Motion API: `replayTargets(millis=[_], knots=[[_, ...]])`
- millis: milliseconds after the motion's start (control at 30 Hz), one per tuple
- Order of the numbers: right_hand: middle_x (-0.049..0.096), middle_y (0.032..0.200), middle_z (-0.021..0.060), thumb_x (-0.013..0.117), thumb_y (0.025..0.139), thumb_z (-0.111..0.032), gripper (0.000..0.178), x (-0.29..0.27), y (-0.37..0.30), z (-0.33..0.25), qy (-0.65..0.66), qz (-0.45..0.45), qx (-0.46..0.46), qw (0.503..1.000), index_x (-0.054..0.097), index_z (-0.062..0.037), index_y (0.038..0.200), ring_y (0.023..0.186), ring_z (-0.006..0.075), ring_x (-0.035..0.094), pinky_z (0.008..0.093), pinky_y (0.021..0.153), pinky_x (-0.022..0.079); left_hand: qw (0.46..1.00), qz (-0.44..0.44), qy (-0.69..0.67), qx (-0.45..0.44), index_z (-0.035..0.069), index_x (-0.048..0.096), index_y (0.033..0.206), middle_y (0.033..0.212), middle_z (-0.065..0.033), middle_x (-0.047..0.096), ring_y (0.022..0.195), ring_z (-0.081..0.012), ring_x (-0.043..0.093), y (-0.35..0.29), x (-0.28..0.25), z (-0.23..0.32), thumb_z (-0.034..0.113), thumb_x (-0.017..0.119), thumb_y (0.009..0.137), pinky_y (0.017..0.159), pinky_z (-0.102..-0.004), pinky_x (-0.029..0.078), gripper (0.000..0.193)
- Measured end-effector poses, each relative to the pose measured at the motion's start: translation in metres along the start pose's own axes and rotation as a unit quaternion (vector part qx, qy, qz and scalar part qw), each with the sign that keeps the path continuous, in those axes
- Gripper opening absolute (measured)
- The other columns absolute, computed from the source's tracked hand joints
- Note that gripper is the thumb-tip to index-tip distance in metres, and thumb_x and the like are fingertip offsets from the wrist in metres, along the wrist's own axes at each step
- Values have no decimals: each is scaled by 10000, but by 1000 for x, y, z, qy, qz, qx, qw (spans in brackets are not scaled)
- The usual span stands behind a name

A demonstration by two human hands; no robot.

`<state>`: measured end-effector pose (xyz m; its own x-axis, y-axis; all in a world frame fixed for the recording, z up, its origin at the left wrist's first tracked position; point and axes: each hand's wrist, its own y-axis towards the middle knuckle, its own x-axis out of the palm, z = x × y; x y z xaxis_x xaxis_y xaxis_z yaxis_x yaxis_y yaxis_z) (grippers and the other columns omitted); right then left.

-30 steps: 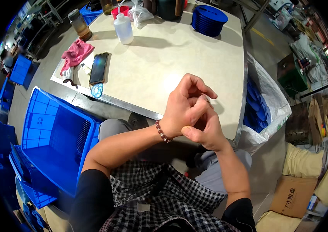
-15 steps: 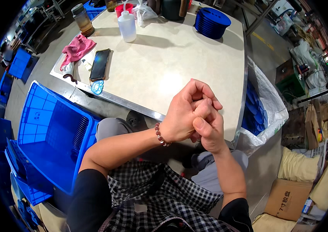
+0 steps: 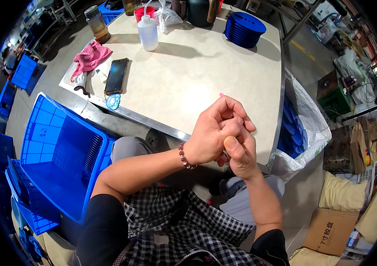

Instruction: The person wipes blue plastic circular parts with a pink cloth, stacking them on the table. They place the stack into a blue crate, then handle a small pink pouch and a transparent strip before resuming wiping more blue parts.

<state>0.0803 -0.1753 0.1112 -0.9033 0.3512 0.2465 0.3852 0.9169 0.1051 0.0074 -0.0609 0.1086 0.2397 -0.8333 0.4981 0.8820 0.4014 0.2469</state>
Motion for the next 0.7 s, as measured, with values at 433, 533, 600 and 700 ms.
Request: replayTargets(millis=[433, 533, 600, 700], knots=[[598, 896, 42, 708, 948, -379, 435, -5, 0, 4, 12, -2, -3, 1000, 563, -41, 1182, 640, 101, 587, 231, 532, 471, 1000, 8, 2, 0, 35, 542, 1080, 1013, -112, 659, 983, -172, 647, 3, -1, -6, 57, 542, 1003, 856, -332, 558, 80], [591, 907, 33, 754, 906, -263, 289, 6, 4, 5, 7, 40, -37, 998, 608, -53, 1040, 646, 92, 562, 234, 557, 459, 998, 19, 65, -1, 33, 546, 1056, 1000, -91, 658, 954, -153, 644, 6, -4, -6, 65, 575, 973, 836, -313, 558, 93], [584, 914, 26, 768, 876, -183, 198, 7, 1, 6, -19, 74, -33, 997, 621, -61, 927, 652, 84, 541, 239, 563, 445, 986, 24, 164, -4, 33, 549, 1040, 991, -71, 662, 922, -140, 643, 6, -8, -4, 81, 605, 958, 816, -297, 555, 110], [580, 961, 32, 713, 883, -161, 164, 0, 0, 13, -16, 81, -28, 996, 598, -57, 830, 688, 85, 523, 256, 560, 433, 959, 20, 277, 46, 33, 554, 1049, 920, -89, 675, 810, -169, 658, 4, -9, 0, 163, 665, 958, 724, -306, 553, 193]])
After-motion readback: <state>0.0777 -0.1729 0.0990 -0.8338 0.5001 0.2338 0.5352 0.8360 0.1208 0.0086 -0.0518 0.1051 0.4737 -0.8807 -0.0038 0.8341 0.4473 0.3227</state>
